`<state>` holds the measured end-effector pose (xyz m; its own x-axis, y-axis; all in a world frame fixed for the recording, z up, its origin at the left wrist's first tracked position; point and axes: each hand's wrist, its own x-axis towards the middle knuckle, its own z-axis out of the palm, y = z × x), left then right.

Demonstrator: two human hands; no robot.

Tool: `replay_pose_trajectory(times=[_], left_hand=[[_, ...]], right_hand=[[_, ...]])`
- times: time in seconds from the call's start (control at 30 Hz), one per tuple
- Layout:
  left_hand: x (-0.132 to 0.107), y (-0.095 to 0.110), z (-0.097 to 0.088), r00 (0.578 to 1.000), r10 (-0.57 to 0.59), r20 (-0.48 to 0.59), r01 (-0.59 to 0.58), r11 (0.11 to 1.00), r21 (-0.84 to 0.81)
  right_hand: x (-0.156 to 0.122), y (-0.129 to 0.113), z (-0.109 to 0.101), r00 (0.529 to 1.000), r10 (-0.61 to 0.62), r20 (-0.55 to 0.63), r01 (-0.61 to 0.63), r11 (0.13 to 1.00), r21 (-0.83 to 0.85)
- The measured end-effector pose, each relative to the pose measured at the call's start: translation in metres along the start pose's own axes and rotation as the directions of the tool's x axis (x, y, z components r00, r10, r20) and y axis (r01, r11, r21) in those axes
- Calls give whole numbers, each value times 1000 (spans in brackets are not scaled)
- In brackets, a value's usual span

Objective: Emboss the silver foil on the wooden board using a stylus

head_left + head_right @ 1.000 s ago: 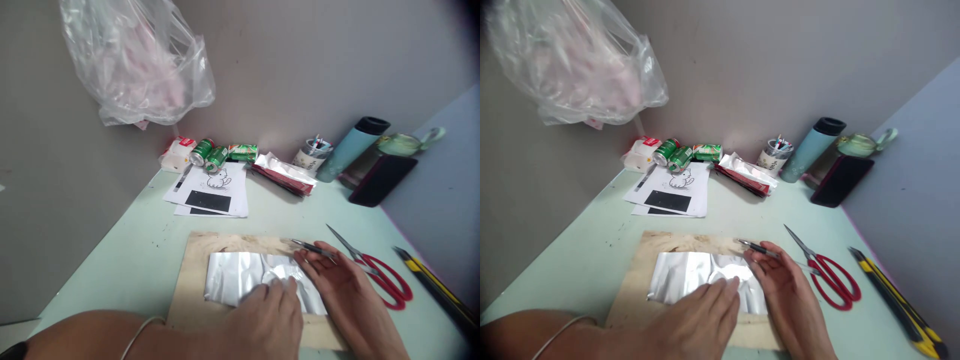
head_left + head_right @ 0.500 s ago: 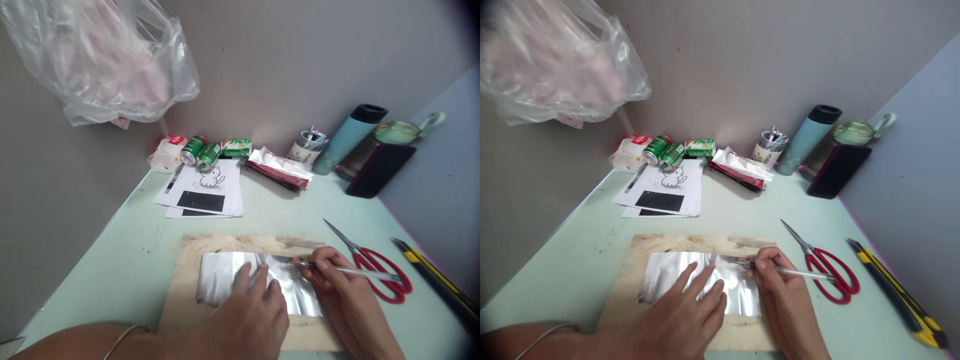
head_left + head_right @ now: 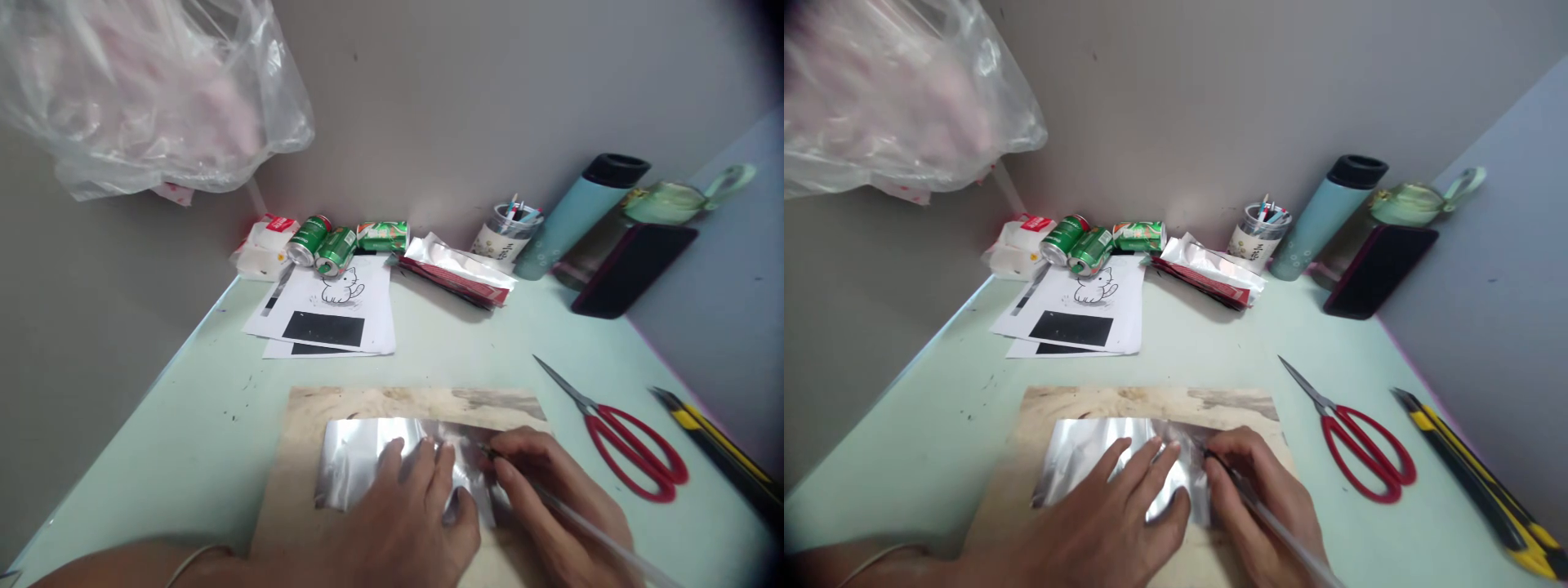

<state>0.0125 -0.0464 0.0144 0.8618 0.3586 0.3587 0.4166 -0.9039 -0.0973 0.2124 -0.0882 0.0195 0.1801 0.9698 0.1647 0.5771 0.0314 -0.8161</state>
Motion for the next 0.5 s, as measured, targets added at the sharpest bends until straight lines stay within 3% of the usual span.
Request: replay_pose_trajectory(times=[0.13,0.5], left_hand=[[2,-2,-3,1000,17,1,-17,1000,7],[-1,-3,-3,991,38,125,-44,998,48]], right_hand=[[6,4,-1,984,160,77,-161,987,10],[-2,5,1,992,88,95,-77,990,-121]])
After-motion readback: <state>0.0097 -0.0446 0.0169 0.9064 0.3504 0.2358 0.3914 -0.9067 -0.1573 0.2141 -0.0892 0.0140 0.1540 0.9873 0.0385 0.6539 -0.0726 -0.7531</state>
